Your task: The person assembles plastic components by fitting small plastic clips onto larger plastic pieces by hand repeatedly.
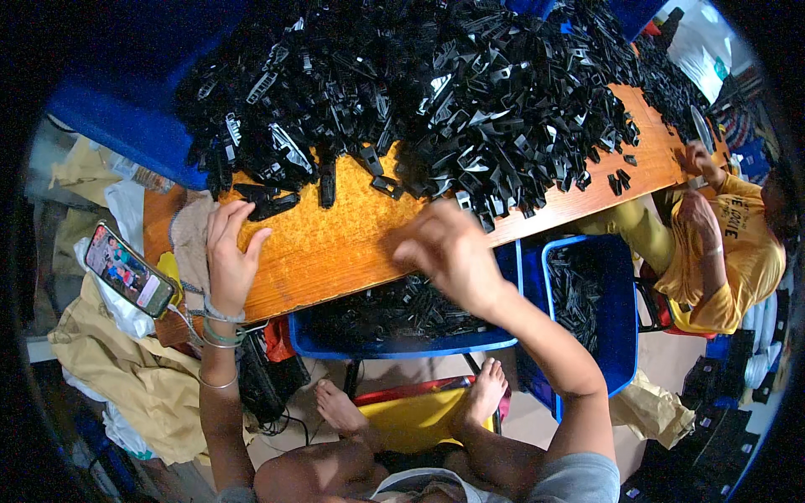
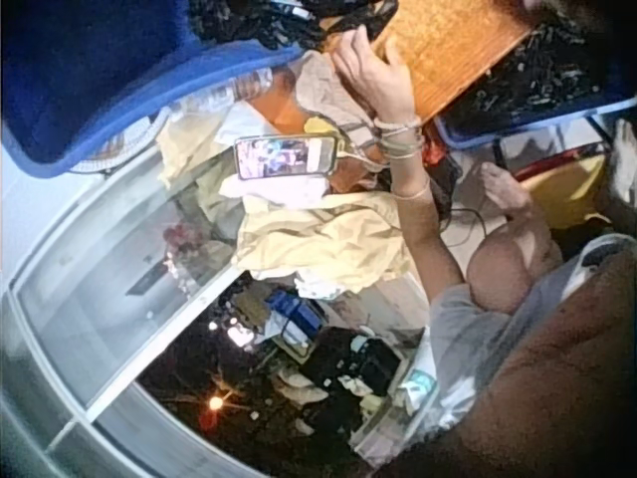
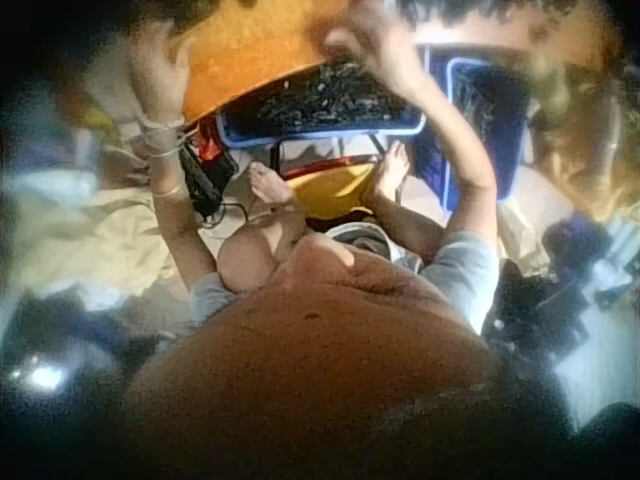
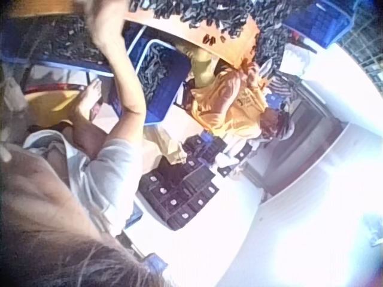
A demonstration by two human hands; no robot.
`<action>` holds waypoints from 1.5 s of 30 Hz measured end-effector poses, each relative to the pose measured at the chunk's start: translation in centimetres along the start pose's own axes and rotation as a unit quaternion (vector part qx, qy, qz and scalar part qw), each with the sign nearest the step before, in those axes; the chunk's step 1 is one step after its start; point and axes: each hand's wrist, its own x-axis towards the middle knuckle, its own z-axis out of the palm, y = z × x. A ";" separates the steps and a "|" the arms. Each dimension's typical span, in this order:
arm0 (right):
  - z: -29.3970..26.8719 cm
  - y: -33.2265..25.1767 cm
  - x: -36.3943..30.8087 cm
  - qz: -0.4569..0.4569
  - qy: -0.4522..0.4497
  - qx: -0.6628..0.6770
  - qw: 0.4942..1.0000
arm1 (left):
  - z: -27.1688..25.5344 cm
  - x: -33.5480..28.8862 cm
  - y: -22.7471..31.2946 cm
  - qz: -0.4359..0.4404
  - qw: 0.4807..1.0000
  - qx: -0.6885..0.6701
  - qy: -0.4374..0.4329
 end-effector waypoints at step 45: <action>5.2 -1.3 0.5 0.019 -0.032 0.169 0.985 | 2.9 -2.6 4.7 0.009 0.948 -0.273 -0.164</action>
